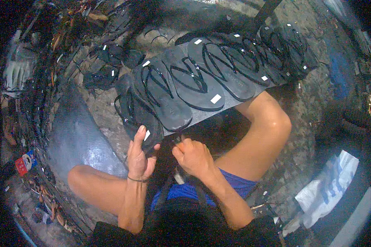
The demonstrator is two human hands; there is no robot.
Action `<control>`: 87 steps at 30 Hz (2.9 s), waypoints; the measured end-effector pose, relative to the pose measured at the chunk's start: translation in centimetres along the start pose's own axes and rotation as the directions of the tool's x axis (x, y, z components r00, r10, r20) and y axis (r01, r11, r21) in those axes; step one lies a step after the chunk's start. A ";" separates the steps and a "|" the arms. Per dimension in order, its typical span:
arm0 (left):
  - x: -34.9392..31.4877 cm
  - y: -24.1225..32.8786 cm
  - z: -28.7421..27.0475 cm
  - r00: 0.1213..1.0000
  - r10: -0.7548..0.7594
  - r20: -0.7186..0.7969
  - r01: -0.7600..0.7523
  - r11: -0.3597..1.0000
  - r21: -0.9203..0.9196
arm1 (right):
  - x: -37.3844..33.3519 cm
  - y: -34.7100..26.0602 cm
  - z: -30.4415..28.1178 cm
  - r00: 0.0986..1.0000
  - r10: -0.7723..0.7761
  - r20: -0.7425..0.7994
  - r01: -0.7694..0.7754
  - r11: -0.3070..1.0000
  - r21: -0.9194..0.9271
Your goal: The person sits on the floor and uses a knife to trim excess material from a stack of black flip-flops. After trimming, the person arranges the finished flip-flops into neat rows on the floor.
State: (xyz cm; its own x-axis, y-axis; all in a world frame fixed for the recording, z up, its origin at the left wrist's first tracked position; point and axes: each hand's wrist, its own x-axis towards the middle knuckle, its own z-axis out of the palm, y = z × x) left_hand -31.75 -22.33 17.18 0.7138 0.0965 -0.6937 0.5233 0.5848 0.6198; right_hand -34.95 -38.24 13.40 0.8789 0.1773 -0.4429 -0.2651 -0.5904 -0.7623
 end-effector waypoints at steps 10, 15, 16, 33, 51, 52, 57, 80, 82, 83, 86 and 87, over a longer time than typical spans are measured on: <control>0.0 -0.2 -0.4 0.996 -0.088 -0.029 0.086 0.994 -0.069 | 5.3 1.9 1.5 0.870 -0.486 0.085 0.492 0.841 -0.223; -0.2 0.0 -0.6 0.994 -0.105 -0.012 0.102 0.984 -0.145 | 8.4 1.5 5.0 0.931 -0.363 -0.029 0.343 0.901 -0.267; -0.3 0.2 -0.5 0.992 -0.126 -0.016 0.121 0.979 -0.162 | 8.6 1.4 5.9 0.925 -0.372 -0.084 0.344 0.909 -0.235; 3.0 6.7 -3.0 0.938 0.282 0.202 -0.225 0.938 -0.263 | 5.2 -8.8 6.6 0.998 -0.047 -0.032 0.057 0.883 0.466; 1.4 5.6 3.8 0.996 -0.057 0.075 0.021 0.910 0.415 | -9.2 -0.9 -2.0 0.994 0.000 -0.110 0.029 0.965 0.263; 1.3 5.2 3.9 0.998 -0.047 0.052 0.019 0.898 0.440 | -8.9 -0.6 -1.9 0.991 -0.005 -0.130 0.038 0.968 0.248; 1.5 4.8 2.9 0.996 -0.071 0.050 0.043 0.901 0.432 | -8.7 -0.2 -1.4 0.986 -0.028 -0.166 0.067 0.971 0.232; 0.2 0.4 2.0 0.999 -0.041 -0.006 0.041 0.963 0.267 | -0.7 1.2 0.1 0.996 -0.039 0.087 0.034 0.998 0.050; 0.0 -0.1 1.8 0.998 -0.062 -0.001 0.061 0.981 0.181 | -0.2 1.9 2.4 0.989 0.042 0.144 -0.026 0.993 -0.112; -0.1 -0.2 1.7 0.997 -0.073 0.000 0.072 0.988 0.134 | -0.1 1.9 3.2 0.988 0.055 0.146 -0.038 0.992 -0.118; -0.4 -0.3 1.6 0.996 -0.078 0.045 0.074 0.994 0.079 | 0.2 3.7 6.1 0.999 -0.012 0.053 0.017 0.997 -0.077; -0.3 -0.5 1.6 0.995 -0.080 0.064 0.076 0.995 0.060 | 0.3 5.2 7.5 0.994 -0.104 -0.045 0.102 0.994 -0.041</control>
State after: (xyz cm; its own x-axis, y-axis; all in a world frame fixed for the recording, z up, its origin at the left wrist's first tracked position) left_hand -31.46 -23.92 17.64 0.6979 -0.0025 -0.7162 0.6031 0.5414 0.5858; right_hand -39.01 -35.38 5.77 0.9187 0.2016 -0.3396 -0.1576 -0.6013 -0.7833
